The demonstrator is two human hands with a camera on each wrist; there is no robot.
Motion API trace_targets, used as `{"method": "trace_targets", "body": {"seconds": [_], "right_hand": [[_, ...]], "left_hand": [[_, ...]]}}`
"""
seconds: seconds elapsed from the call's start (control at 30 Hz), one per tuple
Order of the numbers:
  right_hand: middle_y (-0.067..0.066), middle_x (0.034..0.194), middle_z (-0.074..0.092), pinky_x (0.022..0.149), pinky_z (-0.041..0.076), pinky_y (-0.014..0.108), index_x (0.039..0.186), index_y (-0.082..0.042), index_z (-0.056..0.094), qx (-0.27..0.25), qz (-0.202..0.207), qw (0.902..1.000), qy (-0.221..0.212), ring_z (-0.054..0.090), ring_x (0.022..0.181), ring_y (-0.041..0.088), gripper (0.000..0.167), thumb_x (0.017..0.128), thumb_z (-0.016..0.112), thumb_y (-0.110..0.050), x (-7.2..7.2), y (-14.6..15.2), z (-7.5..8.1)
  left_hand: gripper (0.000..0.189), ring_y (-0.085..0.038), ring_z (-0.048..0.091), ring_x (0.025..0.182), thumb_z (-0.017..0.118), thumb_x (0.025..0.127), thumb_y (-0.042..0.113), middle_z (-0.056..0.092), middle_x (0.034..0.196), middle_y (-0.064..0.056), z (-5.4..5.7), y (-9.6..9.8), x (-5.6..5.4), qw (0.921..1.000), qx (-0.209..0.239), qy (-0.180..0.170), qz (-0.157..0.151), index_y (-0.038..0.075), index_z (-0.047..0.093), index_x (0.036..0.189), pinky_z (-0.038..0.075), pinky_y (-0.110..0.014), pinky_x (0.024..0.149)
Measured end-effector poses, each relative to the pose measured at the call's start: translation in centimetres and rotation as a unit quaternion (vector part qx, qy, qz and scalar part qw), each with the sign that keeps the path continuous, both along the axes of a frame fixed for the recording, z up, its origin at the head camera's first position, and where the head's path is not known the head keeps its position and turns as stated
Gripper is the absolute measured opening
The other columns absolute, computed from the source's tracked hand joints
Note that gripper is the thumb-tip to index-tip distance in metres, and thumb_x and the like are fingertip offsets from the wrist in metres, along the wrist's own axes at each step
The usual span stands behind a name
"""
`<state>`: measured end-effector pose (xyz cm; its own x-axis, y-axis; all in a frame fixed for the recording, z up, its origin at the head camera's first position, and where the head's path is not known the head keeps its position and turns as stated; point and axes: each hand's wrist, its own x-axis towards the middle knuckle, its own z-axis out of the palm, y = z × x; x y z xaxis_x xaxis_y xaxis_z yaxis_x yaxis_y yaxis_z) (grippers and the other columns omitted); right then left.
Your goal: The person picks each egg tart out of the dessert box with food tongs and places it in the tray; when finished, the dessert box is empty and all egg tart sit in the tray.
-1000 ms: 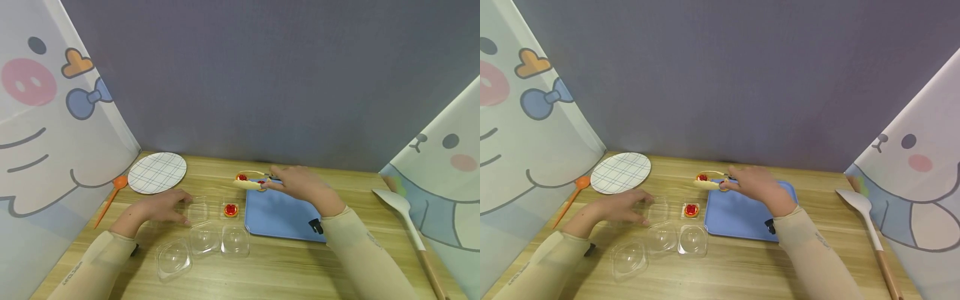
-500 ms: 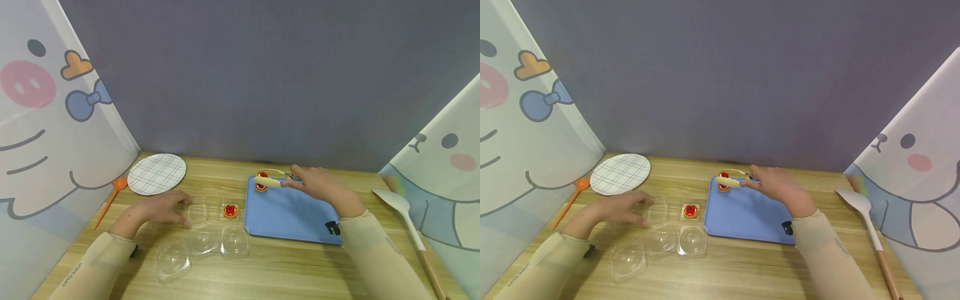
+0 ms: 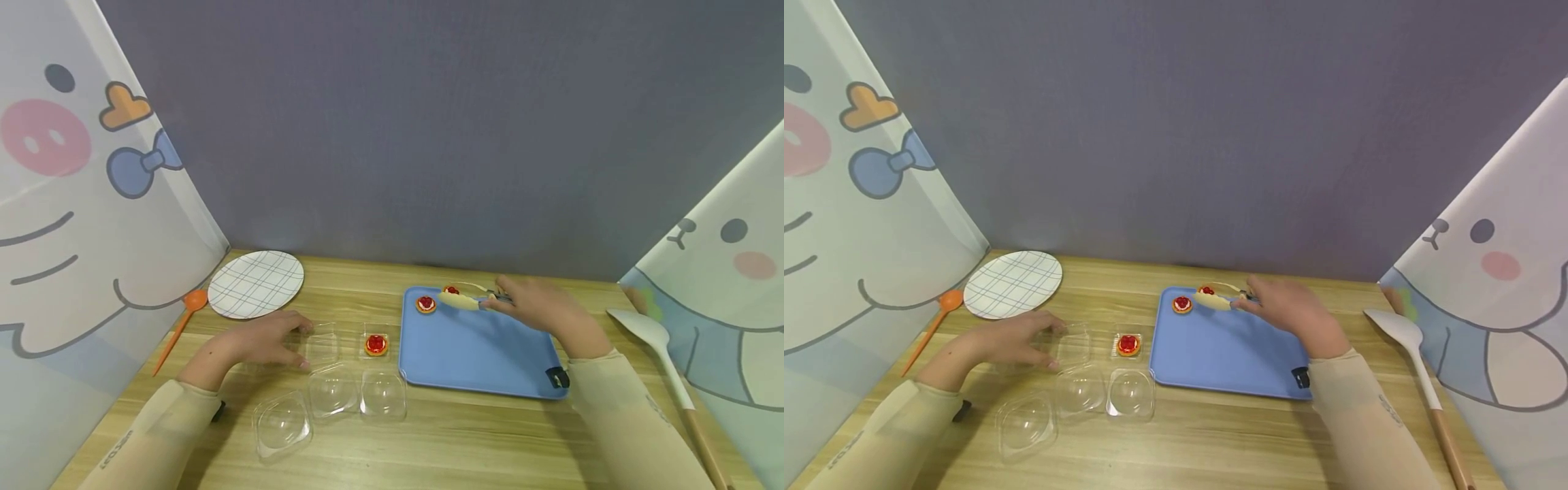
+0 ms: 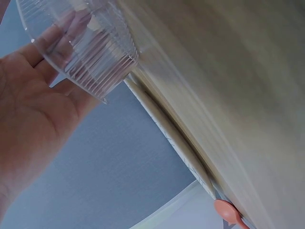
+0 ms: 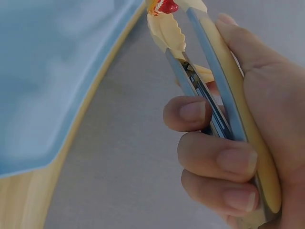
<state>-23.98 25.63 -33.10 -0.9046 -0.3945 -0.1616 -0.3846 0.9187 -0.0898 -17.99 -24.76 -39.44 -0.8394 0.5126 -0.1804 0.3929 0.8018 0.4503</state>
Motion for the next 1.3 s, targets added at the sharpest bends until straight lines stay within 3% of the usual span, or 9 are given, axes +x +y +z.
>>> {"method": "trace_targets", "body": {"seconds": [0.1, 0.3, 0.43, 0.83, 1.17, 1.3], "right_hand": [[0.003, 0.085, 0.060, 0.066, 0.046, 0.038, 0.111, -0.016, 0.055, -0.002, 0.001, 1.0000, -0.002, 0.056, 0.074, 0.018, 0.050, 0.104, 0.054, -0.066, -0.1, 0.4, -0.5], [0.003, 0.089, 0.065, 0.072, 0.052, 0.046, 0.116, -0.015, 0.054, 0.010, -0.006, 0.9998, -0.016, 0.062, 0.078, 0.021, 0.052, 0.105, 0.051, -0.067, -0.3, 1.0, -1.2], [0.004, 0.088, 0.063, 0.070, 0.050, 0.045, 0.118, -0.016, 0.053, 0.011, -0.019, 0.9993, -0.029, 0.059, 0.076, 0.022, 0.055, 0.105, 0.051, -0.068, -0.3, 1.1, -1.6], [0.007, 0.090, 0.065, 0.071, 0.054, 0.051, 0.124, -0.013, 0.055, 0.012, -0.018, 0.9995, -0.022, 0.063, 0.079, 0.024, 0.058, 0.105, 0.049, -0.068, -0.3, 0.9, -2.3], [0.005, 0.083, 0.058, 0.066, 0.047, 0.043, 0.121, -0.014, 0.055, 0.005, -0.028, 0.9991, -0.031, 0.055, 0.073, 0.022, 0.056, 0.105, 0.050, -0.068, -0.1, 0.9, -2.3], [0.006, 0.087, 0.062, 0.067, 0.048, 0.044, 0.126, -0.013, 0.055, 0.008, -0.033, 0.9988, -0.035, 0.057, 0.075, 0.023, 0.059, 0.105, 0.050, -0.069, -0.1, 0.8, -2.4]], "left_hand": [[0.075, -0.031, 0.065, 0.128, 0.087, 0.086, 0.054, 0.068, 0.136, -0.008, 0.0, 0.0, 0.0, 1.0000, -0.002, 0.002, -0.001, 0.009, 0.064, 0.141, 0.055, -0.053, 0.108], [0.076, -0.032, 0.064, 0.129, 0.087, 0.086, 0.053, 0.068, 0.137, -0.009, 0.1, 0.1, 0.1, 1.0000, 0.000, 0.000, 0.001, 0.007, 0.064, 0.141, 0.055, -0.054, 0.108], [0.076, -0.033, 0.064, 0.129, 0.087, 0.086, 0.052, 0.067, 0.138, -0.010, 0.3, 0.2, 0.2, 1.0000, 0.004, -0.005, 0.004, 0.006, 0.063, 0.141, 0.055, -0.054, 0.108], [0.077, -0.034, 0.063, 0.131, 0.087, 0.086, 0.052, 0.067, 0.138, -0.010, 0.3, 0.2, 0.3, 1.0000, 0.003, -0.005, 0.006, 0.005, 0.063, 0.141, 0.054, -0.054, 0.109], [0.077, -0.034, 0.063, 0.131, 0.087, 0.086, 0.053, 0.067, 0.138, -0.009, 0.2, 0.1, 0.2, 1.0000, 0.003, -0.003, 0.005, 0.006, 0.063, 0.141, 0.054, -0.054, 0.110], [0.076, -0.032, 0.063, 0.130, 0.087, 0.085, 0.053, 0.067, 0.137, -0.009, 0.2, 0.1, 0.2, 1.0000, 0.001, 0.001, 0.004, 0.006, 0.063, 0.140, 0.054, -0.054, 0.109]]}}
